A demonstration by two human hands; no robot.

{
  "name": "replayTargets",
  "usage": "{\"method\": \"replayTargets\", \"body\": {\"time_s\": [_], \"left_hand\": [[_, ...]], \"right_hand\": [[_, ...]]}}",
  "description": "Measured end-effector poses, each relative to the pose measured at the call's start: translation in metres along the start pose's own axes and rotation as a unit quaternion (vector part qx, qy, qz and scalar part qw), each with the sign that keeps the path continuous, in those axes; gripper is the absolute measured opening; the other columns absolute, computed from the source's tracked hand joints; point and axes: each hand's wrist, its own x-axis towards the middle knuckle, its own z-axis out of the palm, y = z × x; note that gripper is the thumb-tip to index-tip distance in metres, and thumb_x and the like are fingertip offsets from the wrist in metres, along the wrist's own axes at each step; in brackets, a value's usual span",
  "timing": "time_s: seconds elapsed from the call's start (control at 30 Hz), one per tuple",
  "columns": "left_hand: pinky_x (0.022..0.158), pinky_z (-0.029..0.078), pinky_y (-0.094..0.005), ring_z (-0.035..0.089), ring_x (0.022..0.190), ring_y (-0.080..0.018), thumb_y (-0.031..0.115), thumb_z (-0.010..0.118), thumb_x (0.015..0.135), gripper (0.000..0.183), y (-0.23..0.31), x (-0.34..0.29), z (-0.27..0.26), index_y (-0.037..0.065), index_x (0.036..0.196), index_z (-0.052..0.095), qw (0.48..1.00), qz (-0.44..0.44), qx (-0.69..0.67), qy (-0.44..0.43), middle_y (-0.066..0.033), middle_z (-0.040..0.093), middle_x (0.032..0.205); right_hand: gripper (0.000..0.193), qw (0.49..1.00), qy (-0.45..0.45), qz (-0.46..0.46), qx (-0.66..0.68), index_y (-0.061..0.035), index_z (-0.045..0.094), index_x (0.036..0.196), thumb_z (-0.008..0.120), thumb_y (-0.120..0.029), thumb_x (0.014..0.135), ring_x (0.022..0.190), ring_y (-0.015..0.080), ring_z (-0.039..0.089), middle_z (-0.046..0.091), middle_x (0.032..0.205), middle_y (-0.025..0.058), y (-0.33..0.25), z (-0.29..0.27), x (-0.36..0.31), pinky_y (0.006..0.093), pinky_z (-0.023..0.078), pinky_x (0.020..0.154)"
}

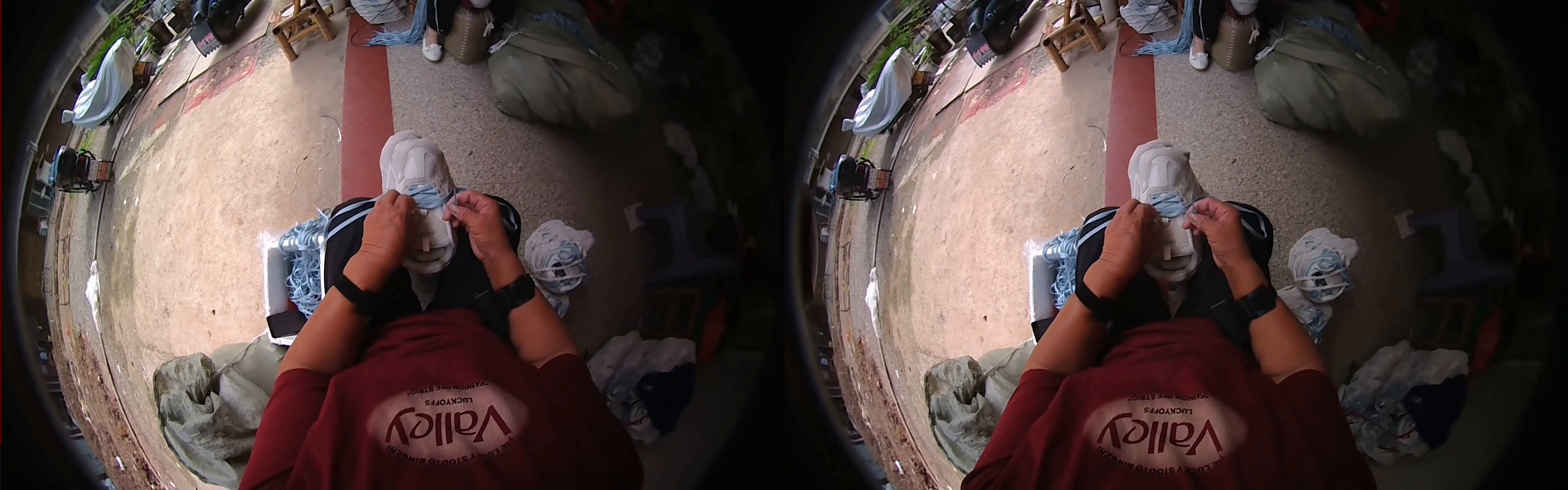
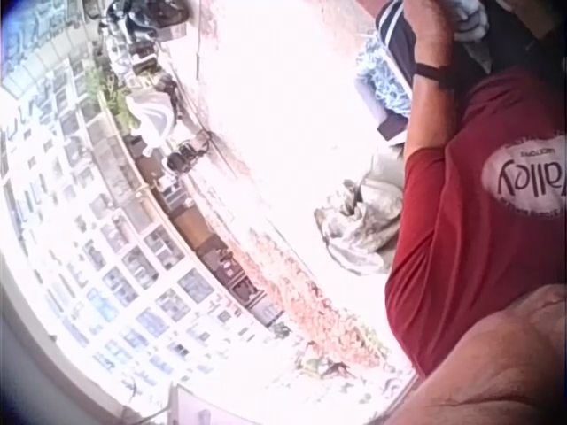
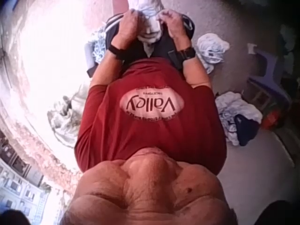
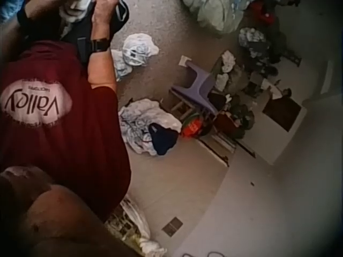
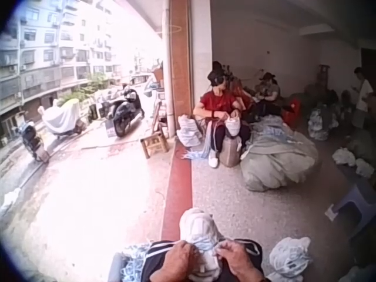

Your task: Lacing and unlacing a pair of white athletic shoes.

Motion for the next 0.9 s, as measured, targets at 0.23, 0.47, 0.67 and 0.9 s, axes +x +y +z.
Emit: {"method": "replayTargets", "body": {"time_s": [0.23, 0.47, 0.67, 0.9], "left_hand": [[0.066, 0.047, -0.0378, 0.056, 0.078, -0.0292, 0.012, 0.060, 0.074, 0.005, -0.004, 0.004, 0.005, 0.008, 0.075, 0.060, 0.992, 0.086, 0.085, -0.033, -0.0100, 0.055, 0.078], [0.064, 0.046, -0.0359, 0.055, 0.075, -0.0266, 0.011, 0.059, 0.069, 0.007, 0.005, 0.006, -0.003, 0.009, 0.076, 0.062, 0.992, 0.117, 0.040, 0.014, -0.0066, 0.056, 0.077], [0.066, 0.045, -0.0356, 0.056, 0.074, -0.0237, 0.013, 0.058, 0.068, 0.011, 0.018, 0.014, -0.001, 0.010, 0.077, 0.063, 0.963, 0.203, 0.171, -0.041, -0.0051, 0.056, 0.075], [0.061, 0.046, -0.0331, 0.059, 0.067, -0.0221, 0.010, 0.060, 0.072, 0.008, 0.010, 0.020, 0.002, 0.004, 0.078, 0.058, 0.984, 0.096, -0.149, -0.032, -0.0078, 0.058, 0.072]], "right_hand": [[0.002, 1.000, -0.003, -0.005, 0.004, -0.0018, 0.059, 0.083, 0.057, -0.002, 0.083, 0.066, 0.0075, 0.056, 0.063, 0.073, 0.0042, 0.002, -0.001, 0.000, 0.0193, 0.041, 0.062], [0.004, 1.000, 0.005, 0.000, 0.015, -0.0011, 0.059, 0.086, 0.058, -0.003, 0.083, 0.067, 0.0084, 0.057, 0.063, 0.074, 0.0049, 0.003, -0.003, 0.000, 0.0197, 0.042, 0.062], [0.004, 1.000, 0.021, -0.011, 0.016, -0.0006, 0.059, 0.086, 0.058, -0.004, 0.083, 0.068, 0.0091, 0.057, 0.063, 0.076, 0.0058, 0.001, 0.000, -0.002, 0.0200, 0.042, 0.063], [0.005, 0.999, 0.027, -0.015, 0.018, -0.0004, 0.059, 0.087, 0.057, -0.004, 0.083, 0.069, 0.0091, 0.057, 0.063, 0.077, 0.0057, 0.001, -0.002, -0.001, 0.0203, 0.043, 0.063]]}}
